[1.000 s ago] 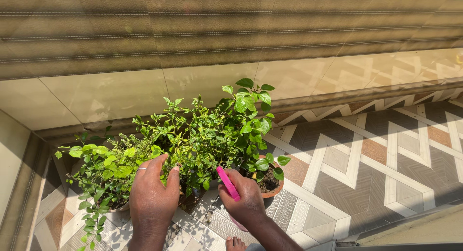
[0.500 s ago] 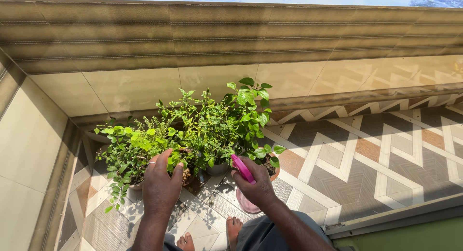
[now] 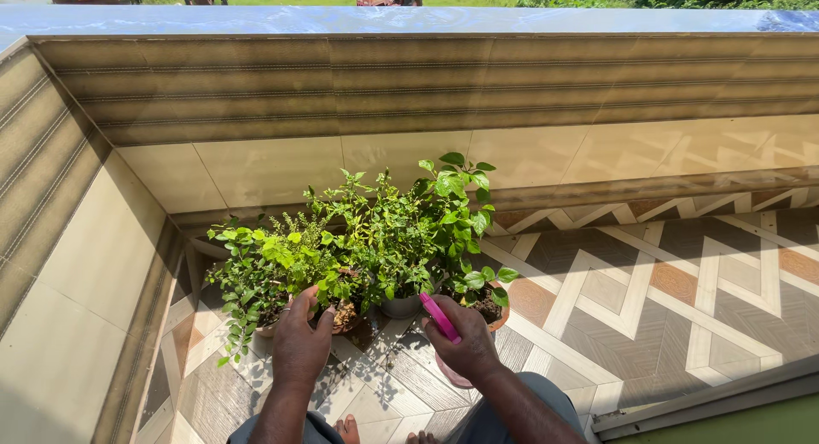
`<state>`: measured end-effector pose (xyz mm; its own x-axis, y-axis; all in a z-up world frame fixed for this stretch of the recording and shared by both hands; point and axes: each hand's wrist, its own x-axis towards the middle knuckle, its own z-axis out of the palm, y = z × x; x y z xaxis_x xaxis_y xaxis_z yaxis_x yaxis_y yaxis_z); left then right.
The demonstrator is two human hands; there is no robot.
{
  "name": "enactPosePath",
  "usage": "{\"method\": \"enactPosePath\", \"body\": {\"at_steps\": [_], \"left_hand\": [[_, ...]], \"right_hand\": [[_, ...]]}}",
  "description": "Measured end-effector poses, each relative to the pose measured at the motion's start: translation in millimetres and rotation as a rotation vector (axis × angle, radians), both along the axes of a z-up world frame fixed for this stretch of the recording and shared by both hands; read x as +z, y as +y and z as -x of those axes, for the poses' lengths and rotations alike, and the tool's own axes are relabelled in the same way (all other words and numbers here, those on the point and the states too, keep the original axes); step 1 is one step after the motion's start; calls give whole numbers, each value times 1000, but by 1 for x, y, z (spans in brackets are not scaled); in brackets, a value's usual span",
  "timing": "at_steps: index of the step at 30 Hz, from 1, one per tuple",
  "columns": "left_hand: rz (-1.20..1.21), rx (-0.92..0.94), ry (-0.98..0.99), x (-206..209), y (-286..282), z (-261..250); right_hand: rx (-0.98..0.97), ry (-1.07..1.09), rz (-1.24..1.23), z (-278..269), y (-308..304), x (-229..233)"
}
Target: The person sprays potted plants with a spray bottle while touching their leaves and stems by hand.
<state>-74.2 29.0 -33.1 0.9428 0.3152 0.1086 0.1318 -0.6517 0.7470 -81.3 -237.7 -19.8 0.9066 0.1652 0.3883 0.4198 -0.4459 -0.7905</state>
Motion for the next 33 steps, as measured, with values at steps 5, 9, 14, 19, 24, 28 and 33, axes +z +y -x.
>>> {"method": "enactPosePath", "body": {"at_steps": [5,9,14,19,24,28,33], "left_hand": [[-2,13,42,-9,-1,-5],[-17,42,44,-10,-10,-8],[-52,-11,-132,9,-17,-9],[-35,-9,-91,26,-25,-11],[-36,-3,-49,33,-30,-10],[-56,-6,-35,37,-30,-9],[-40,3,2,50,-29,-12]], "right_hand": [[-31,98,84,-3,3,-6],[-21,20,68,-6,4,-9],[-51,187,26,-5,8,-9],[-50,200,59,-9,7,-4],[-62,189,-43,-15,8,3],[-87,254,-17,-27,14,4],[-98,251,-5,-32,20,7]]}}
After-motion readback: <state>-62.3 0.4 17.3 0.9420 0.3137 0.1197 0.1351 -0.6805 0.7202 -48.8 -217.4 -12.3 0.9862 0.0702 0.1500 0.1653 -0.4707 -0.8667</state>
